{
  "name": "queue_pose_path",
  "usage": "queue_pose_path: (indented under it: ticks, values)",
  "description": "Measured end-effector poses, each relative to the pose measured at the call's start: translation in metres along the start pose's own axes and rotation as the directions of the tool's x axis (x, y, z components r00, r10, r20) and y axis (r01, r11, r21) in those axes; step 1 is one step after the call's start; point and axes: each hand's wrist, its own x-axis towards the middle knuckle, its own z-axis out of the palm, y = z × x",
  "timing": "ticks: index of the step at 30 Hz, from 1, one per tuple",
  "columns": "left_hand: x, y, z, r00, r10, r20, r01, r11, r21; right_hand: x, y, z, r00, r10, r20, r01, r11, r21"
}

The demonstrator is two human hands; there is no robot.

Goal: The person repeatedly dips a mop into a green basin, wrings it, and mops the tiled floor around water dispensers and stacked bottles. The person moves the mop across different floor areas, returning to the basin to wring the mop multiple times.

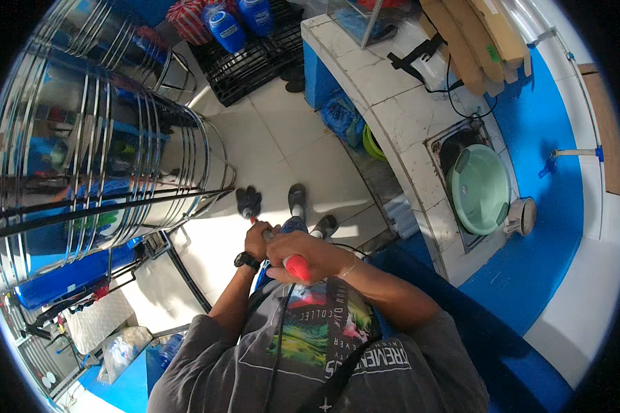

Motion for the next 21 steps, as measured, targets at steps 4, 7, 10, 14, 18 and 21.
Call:
queue_pose_path:
  ticks: [4, 7, 10, 14, 18, 21]
  values:
    - [-0.004, -0.038, -0.003, 0.998, -0.052, 0.031, 0.052, 0.998, 0.022, 0.021, 0.030, -0.011, 0.998, 0.057, 0.031, -0.060, 0.993, 0.104]
    - [0.004, -0.054, -0.006, 0.994, -0.079, 0.081, 0.076, 0.996, 0.041, 0.040, 0.042, -0.023, 0.990, 0.112, 0.090, -0.120, 0.989, 0.088]
    - [0.031, -0.055, -0.010, 0.995, -0.076, 0.063, 0.080, 0.995, -0.061, 0.068, 0.041, -0.041, 0.989, 0.123, 0.077, -0.132, 0.984, 0.122]
    - [0.091, -0.047, -0.022, 0.999, -0.034, 0.028, 0.036, 0.997, -0.071, 0.121, 0.032, -0.082, 0.984, 0.172, 0.051, -0.172, 0.985, 0.004]
    - [0.160, -0.036, -0.038, 0.997, 0.063, -0.036, -0.068, 0.980, -0.189, 0.175, 0.023, -0.118, 0.989, 0.150, -0.012, -0.150, 0.988, -0.034]
    - [0.195, -0.017, -0.051, 0.994, 0.106, -0.011, -0.106, 0.983, -0.152, 0.201, 0.007, -0.136, 0.994, 0.111, -0.011, -0.112, 0.990, -0.091]
